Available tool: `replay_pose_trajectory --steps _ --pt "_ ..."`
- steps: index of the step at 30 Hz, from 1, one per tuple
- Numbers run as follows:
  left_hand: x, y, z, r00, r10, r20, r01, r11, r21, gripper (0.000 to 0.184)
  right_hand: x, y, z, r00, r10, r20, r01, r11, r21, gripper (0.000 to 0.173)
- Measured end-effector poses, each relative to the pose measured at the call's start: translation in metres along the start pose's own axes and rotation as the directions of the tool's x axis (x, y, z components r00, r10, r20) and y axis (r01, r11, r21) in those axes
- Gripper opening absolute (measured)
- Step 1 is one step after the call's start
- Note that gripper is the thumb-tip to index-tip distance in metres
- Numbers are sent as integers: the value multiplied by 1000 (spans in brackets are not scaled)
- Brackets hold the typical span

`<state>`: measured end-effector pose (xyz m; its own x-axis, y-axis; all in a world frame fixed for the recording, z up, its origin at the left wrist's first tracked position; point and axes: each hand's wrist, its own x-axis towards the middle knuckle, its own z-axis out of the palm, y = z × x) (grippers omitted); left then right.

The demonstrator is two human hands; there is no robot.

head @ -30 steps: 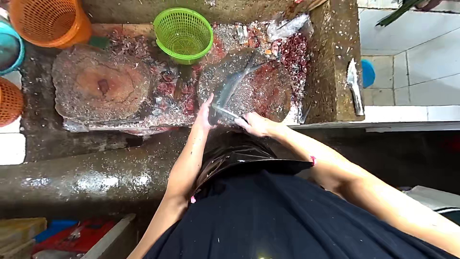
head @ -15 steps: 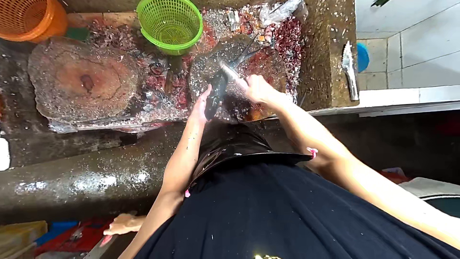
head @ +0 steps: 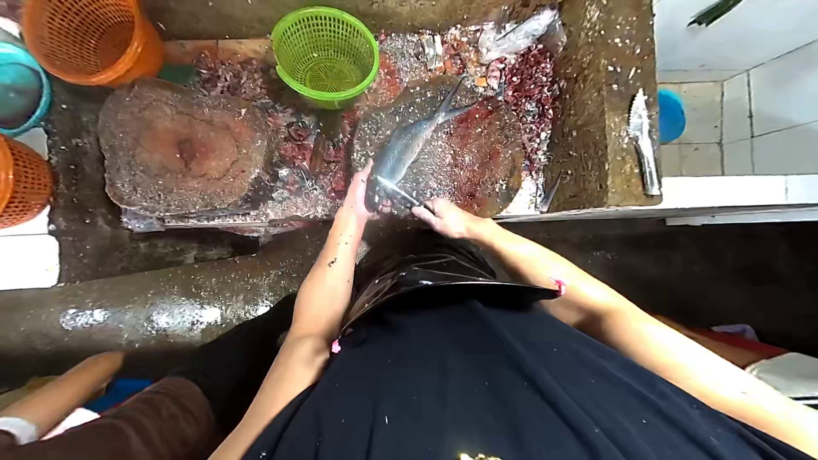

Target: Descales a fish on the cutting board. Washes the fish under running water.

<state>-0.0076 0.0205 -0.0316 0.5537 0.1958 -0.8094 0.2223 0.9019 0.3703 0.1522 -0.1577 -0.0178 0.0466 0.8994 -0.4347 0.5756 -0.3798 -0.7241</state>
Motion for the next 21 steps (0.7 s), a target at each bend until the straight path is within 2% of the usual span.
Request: replay_pose_trajectory --steps 1,3,4,5,6,7,8,10,12,14,15,16,17,18,20,21 --pt "2 -1 -1 1000 -9 16 10 1000 -6 72 -4 7 -4 1000 -8 28 10 998 -69 56" --pt "1 9 4 998 46 -33 -43 996 79 74 -2 17 -27 999 2 -41 -9 987 -162 59" --pt "-3 11 5 988 120 -98 -97 972 214 74 -3 22 -38 993 18 -117 -37 987 -156 59" --pt "-8 12 4 957 239 -164 -151 895 420 71 -5 27 -48 977 40 -210 -67 990 -125 59" --pt "-11 11 2 894 393 -217 -158 728 667 67 -9 33 -57 953 63 -296 -95 991 -92 58" --pt "-15 9 2 820 526 -225 -91 508 857 70 -17 38 -65 925 87 -370 -121 990 -70 58" --pt "-17 4 5 760 619 -196 1 300 954 77 -28 43 -71 894 108 -436 -148 987 -59 58" --pt "-10 -14 11 703 703 -108 132 20 991 96 -59 54 -68 811 144 -568 -198 980 -35 57" --pt "11 -21 19 675 737 -33 212 -151 966 109 -92 64 -53 674 182 -716 -240 971 20 53" --pt "33 -16 37 656 754 31 226 -235 945 108 -117 81 -27 494 181 -850 -276 960 44 48" --pt "46 -7 51 652 756 60 206 -253 945 105 -125 92 -13 477 209 -854 -323 945 50 48" --pt "59 5 68 663 742 102 159 -272 949 102 -130 97 -2 539 312 -782 -403 911 85 51" --pt "73 18 88 696 702 151 105 -308 946 97 -130 101 6 621 462 -633 -511 851 120 54" --pt "87 31 110 740 640 208 39 -350 936 93 -128 108 13 656 569 -496 -591 796 131 57" --pt "110 43 147 813 451 370 -164 -432 887 82 -130 111 26 669 621 -408 -641 760 105 59" --pt "118 48 162 790 391 473 -269 -472 840 76 -129 107 23 674 612 -413 -642 763 83 59"
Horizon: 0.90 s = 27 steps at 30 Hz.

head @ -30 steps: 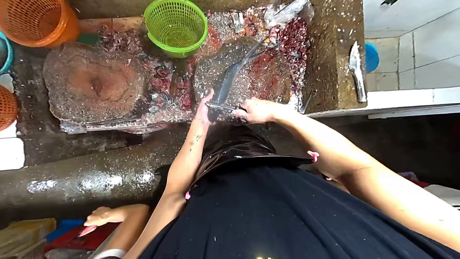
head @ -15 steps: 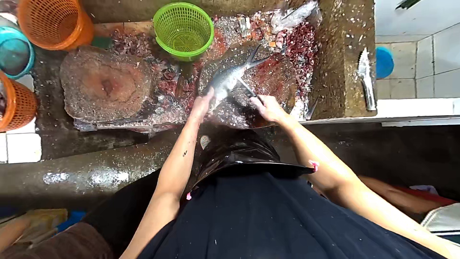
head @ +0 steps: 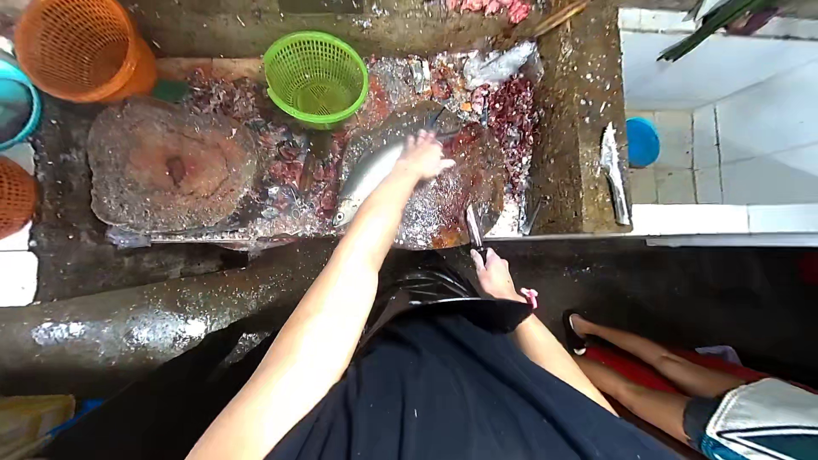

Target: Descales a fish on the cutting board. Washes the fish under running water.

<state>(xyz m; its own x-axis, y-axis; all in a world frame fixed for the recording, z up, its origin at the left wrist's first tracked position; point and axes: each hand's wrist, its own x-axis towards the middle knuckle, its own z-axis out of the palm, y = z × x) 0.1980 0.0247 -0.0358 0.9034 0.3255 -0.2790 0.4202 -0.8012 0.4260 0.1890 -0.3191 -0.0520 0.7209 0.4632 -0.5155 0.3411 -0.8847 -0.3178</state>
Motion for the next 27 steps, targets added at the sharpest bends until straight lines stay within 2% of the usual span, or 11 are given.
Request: replay_pose_trajectory --steps 3,5,7,10,12,16,18,20,22,24,27 --pt "-24 25 -9 977 132 -170 -141 989 -42 72 -3 -2 -10 995 -8 -101 12 999 39 55" --pt "-78 20 2 936 -31 -351 18 999 -40 74 1 0 -14 992 35 -122 -23 995 93 55" --pt "-133 -7 25 856 -301 -421 298 952 -75 86 4 -4 -18 991 70 -111 -49 983 177 57" --pt "-164 -59 48 793 -503 -344 528 849 -22 97 11 -44 -27 996 69 -55 -44 931 361 59" --pt "-156 -75 29 791 -561 -243 576 817 -14 91 26 -85 -38 998 -63 -2 58 906 420 58" --pt "-152 -93 -17 863 -500 -76 503 864 29 83 66 -172 -87 903 -424 -61 422 856 298 55" --pt "-156 -93 -35 908 -419 -1 414 895 166 85 100 -201 -97 860 -492 -136 510 822 253 53" --pt "-159 -78 -41 906 -423 28 403 880 249 80 120 -214 -79 928 -356 -108 371 900 227 56" --pt "-163 -63 -36 873 -487 13 473 855 211 72 88 -216 -35 989 -126 76 108 974 199 61" --pt "-159 -60 -41 838 -546 -1 540 829 144 64 35 -209 -11 984 -86 156 56 980 190 62" --pt "-159 -66 -36 842 -535 69 521 840 150 68 29 -186 -49 927 -82 367 51 994 92 65"
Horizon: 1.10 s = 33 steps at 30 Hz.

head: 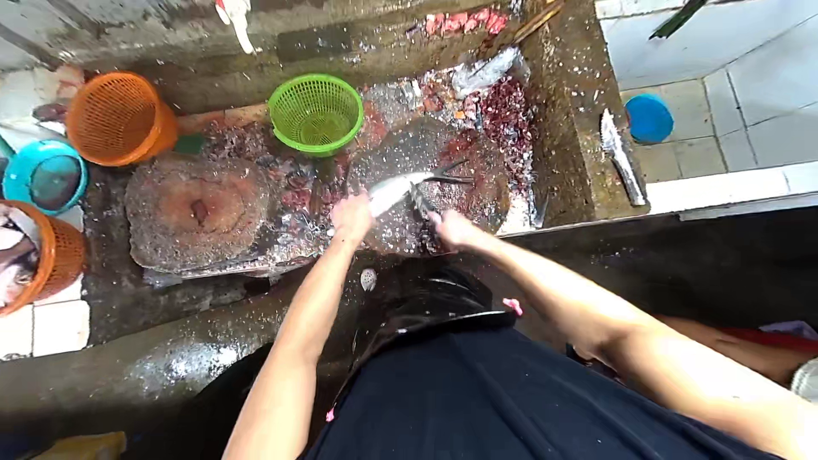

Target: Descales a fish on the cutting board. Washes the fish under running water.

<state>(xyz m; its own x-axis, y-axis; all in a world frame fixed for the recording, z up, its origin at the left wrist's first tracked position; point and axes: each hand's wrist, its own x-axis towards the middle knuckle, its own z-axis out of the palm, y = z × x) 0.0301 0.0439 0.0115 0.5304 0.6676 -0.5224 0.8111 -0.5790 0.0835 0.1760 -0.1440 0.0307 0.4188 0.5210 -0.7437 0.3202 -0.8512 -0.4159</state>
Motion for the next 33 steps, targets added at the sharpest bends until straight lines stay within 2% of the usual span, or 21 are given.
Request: replay_pose_trajectory --steps 2,4,6,8,10,11,12,14,15,16,18,19,21,22,25,27,29,31,33 --pt "7 -4 -3 998 57 -3 -57 997 42 74 38 -2 -38 984 -83 -160 86 996 9 64" --pt "9 -4 -4 996 79 -33 -76 993 95 76 70 -17 -45 943 -56 -327 98 989 113 62" --pt "2 5 1 997 36 -72 -30 996 87 69 54 -30 3 964 13 -267 25 990 139 61" --pt "-4 11 3 996 -21 -84 25 999 47 65 16 -20 54 980 -68 -187 80 995 61 63" --pt "-3 10 8 997 -36 -74 38 999 23 68 -6 -22 35 997 -79 15 79 997 -1 64" --pt "-1 7 10 997 -29 -66 30 999 20 71 1 -24 14 995 -94 44 96 994 -46 64" --pt "2 4 9 998 -13 -57 14 1000 19 72 21 -26 -7 993 -116 15 117 991 -71 65" --pt "2 0 10 999 3 -44 -1 999 40 75 64 -26 -24 983 -101 -155 100 995 -15 64" --pt "3 1 11 998 -2 -55 5 999 52 75 74 -26 -17 974 -61 -217 66 998 14 63" --pt "2 3 12 998 -17 -67 20 998 52 73 68 -28 0 975 -30 -220 37 999 27 62" --pt "3 2 9 995 -33 -95 39 997 63 70 24 -23 41 986 -94 -138 93 996 -14 63" --pt "7 2 7 995 -28 -99 34 998 57 69 4 -20 44 993 -105 -47 102 993 -66 63" --pt "3 0 13 997 -22 -71 24 999 38 73 -15 -19 24 992 -85 96 103 975 -196 63" --pt "7 -4 12 997 -16 -71 19 999 38 78 -3 -25 6 991 -99 91 118 964 -237 63" --pt "11 -10 18 997 -1 -71 6 998 66 87 59 -38 -8 984 -133 -117 112 979 -171 63" --pt "8 -7 25 995 8 -95 2 995 103 86 54 -46 13 979 -143 -146 121 981 -150 60" --pt "10 -10 26 989 43 -141 -20 987 162 84 16 -47 28 966 -257 -13 246 937 -247 56" --pt "8 -12 36 988 79 -134 -52 980 192 94 -1 -33 22 949 -281 147 315 877 -362 54" --pt "13 -13 36 983 107 -151 -78 980 184 100 20 -26 -6 941 -313 125 337 884 -325 54"
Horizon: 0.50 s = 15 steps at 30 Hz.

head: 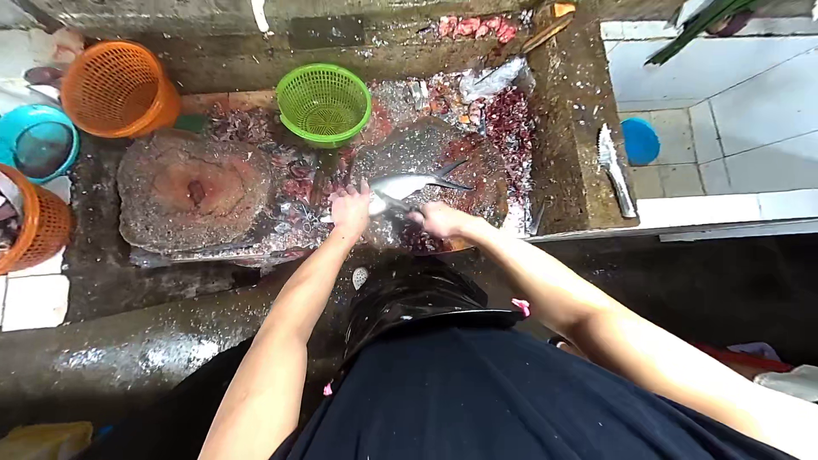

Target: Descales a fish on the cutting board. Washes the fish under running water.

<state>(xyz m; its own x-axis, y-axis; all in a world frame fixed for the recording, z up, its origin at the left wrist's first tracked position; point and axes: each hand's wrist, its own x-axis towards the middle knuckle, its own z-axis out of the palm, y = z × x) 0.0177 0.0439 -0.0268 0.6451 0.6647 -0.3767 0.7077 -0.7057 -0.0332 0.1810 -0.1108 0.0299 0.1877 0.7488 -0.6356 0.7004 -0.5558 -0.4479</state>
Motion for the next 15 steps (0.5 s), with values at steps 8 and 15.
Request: replay_pose_trajectory --steps 8,15 --pt "-19 -23 -47 910 -17 415 329 641 -694 55 -23 -28 45 989 106 -106 -78 968 239 59" --pt "1 -51 -42 861 146 487 219 759 -614 44 59 -15 1 908 237 -346 -72 901 428 61"
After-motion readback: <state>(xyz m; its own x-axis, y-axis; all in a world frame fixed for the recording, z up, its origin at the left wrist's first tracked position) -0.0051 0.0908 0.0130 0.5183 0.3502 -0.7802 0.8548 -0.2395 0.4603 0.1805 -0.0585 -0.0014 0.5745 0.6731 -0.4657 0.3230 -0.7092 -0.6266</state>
